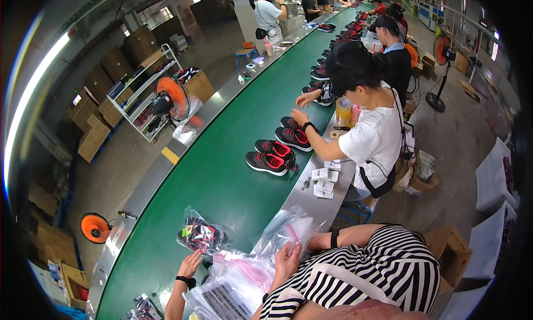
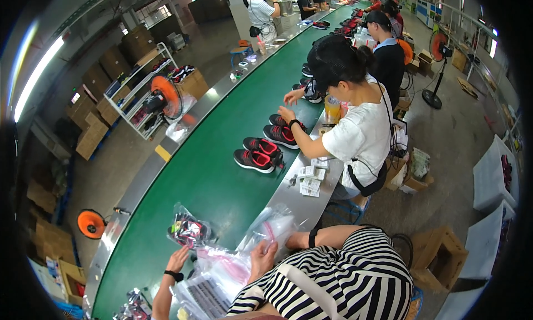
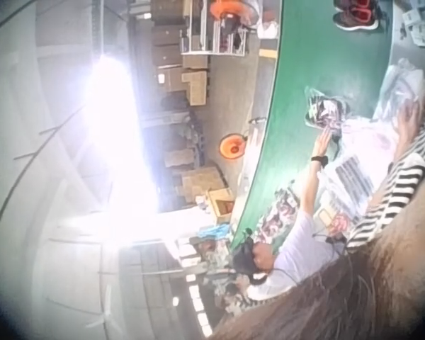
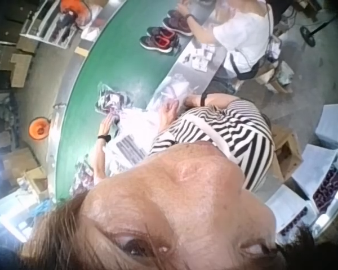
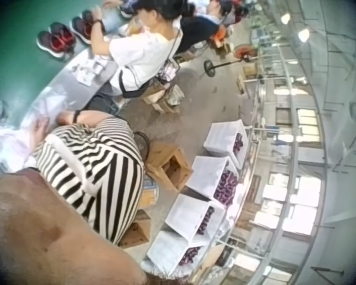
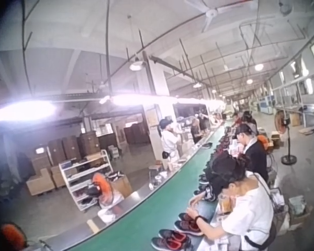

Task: The recorder is bagging pairs of sneakers into plastic bags on a conveyor belt in a factory setting.

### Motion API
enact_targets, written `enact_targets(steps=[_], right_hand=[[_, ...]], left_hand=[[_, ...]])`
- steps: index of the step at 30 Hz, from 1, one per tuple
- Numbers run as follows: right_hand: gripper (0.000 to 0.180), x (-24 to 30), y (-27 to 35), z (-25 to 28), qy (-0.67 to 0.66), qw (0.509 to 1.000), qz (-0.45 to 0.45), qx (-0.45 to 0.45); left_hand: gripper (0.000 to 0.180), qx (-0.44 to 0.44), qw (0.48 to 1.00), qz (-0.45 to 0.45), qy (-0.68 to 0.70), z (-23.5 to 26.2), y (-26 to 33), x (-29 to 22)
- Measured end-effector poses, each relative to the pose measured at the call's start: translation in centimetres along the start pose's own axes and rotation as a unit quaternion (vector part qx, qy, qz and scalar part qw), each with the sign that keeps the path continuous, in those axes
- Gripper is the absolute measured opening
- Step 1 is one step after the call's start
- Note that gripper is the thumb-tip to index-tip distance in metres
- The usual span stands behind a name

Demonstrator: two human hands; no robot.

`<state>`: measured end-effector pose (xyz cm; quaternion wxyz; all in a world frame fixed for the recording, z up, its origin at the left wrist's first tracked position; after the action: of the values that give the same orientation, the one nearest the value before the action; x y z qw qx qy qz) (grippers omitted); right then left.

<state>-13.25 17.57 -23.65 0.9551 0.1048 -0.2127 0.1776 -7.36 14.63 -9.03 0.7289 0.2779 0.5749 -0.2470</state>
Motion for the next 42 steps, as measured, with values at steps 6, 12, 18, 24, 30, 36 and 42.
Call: enact_targets(steps=[6, 12, 18, 24, 30, 36, 42], right_hand=[[0.022, -3.6, -0.9, -4.4, -0.024, 0.998, 0.049, -0.026], [0.024, -4.0, -1.1, -4.0, -0.033, 0.999, 0.022, 0.024], [0.029, 5.5, -5.2, 11.5, -0.006, 0.981, 0.143, 0.131], [0.023, 6.2, -4.3, 23.8, -0.233, 0.95, 0.181, -0.1], [0.037, -7.2, -5.1, 31.1, -0.267, 0.906, 0.019, -0.329], [0.063, -20.2, -10.5, 25.4, 0.083, 0.973, -0.156, -0.151], [0.047, -24.3, -14.8, 17.8, 0.159, 0.966, -0.206, 0.006]], left_hand=[[0.022, -0.025, 0.999, 0.009, 0.036, 0.0, -0.4, -0.1], [0.021, -0.12, 0.992, 0.031, 0.006, 2.4, -1.2, -0.8], [0.024, -0.238, 0.97, 0.024, -0.044, 8.4, -3.4, -4.3], [0.015, -0.36, 0.931, 0.022, 0.05, 13.2, -3.9, -6.3], [0.01, -0.39, 0.918, 0.034, 0.07, 15.7, -4.2, -7.1], [0.014, -0.401, 0.915, 0.04, -0.026, 17.4, -7.0, -8.7], [0.018, -0.392, 0.912, 0.079, -0.092, 18.3, -12.9, -8.5]])
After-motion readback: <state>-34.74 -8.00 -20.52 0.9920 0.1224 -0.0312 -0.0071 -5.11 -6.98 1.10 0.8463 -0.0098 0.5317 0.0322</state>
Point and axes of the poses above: each hand's wrist, its own y-axis away from the middle knuckle, its own z-axis out of the back of the hand, x = y × z, the point moved 10 cm from there along -y, towards the middle knuckle, and after that the axes turned 3 degrees about -y, right-handed, at the moved point
